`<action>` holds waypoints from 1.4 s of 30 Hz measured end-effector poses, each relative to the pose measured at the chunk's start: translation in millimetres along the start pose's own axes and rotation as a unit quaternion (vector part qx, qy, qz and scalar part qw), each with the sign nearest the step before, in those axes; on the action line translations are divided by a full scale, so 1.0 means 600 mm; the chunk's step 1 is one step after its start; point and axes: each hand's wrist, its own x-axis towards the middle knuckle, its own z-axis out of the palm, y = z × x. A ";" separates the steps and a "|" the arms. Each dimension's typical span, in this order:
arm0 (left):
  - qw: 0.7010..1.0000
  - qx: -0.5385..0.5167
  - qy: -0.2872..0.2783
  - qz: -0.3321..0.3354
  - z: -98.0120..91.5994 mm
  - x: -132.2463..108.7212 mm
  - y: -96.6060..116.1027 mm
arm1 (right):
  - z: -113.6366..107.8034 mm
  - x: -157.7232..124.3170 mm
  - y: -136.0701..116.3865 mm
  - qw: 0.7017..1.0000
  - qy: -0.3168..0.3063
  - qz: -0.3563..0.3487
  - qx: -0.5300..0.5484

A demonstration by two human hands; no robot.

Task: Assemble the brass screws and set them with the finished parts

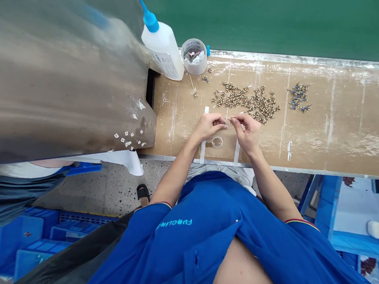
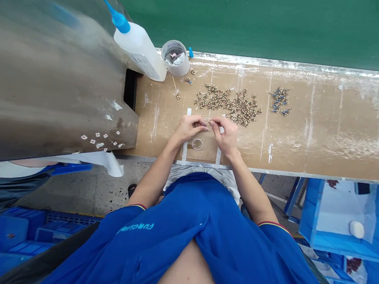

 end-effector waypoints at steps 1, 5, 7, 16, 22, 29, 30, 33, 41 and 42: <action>1.000 0.001 0.000 0.001 0.000 0.000 0.000 | 0.000 0.000 0.000 1.000 0.004 -0.006 -0.002; 1.000 0.007 -0.001 0.007 -0.001 -0.001 0.001 | 0.001 0.001 -0.001 1.000 0.006 0.002 0.007; 1.000 0.000 0.001 0.007 -0.002 -0.001 0.001 | -0.002 -0.001 -0.003 0.999 0.003 0.035 0.040; 0.999 -0.028 0.010 0.012 -0.008 0.000 -0.001 | -0.024 -0.046 -0.043 0.979 -0.170 -0.025 0.106; 0.999 -0.040 0.014 0.020 -0.007 0.000 -0.003 | -0.019 -0.059 -0.035 0.985 -0.148 -0.059 0.064; 0.998 -0.051 0.023 0.021 -0.008 0.000 -0.005 | -0.011 -0.063 -0.029 0.976 -0.201 -0.074 0.034; 0.998 -0.054 0.025 0.020 -0.008 0.000 -0.006 | -0.012 -0.064 -0.029 0.975 -0.207 -0.074 0.040; 0.997 -0.067 0.026 0.020 -0.009 0.000 -0.011 | -0.016 -0.053 -0.022 0.980 -0.183 -0.061 0.051; 0.997 -0.075 0.030 0.007 -0.008 0.000 -0.013 | 0.012 0.045 0.043 0.976 -0.046 0.103 -0.186; 0.997 -0.074 0.031 0.008 -0.008 -0.001 -0.012 | 0.019 0.053 0.047 0.972 -0.045 0.110 -0.202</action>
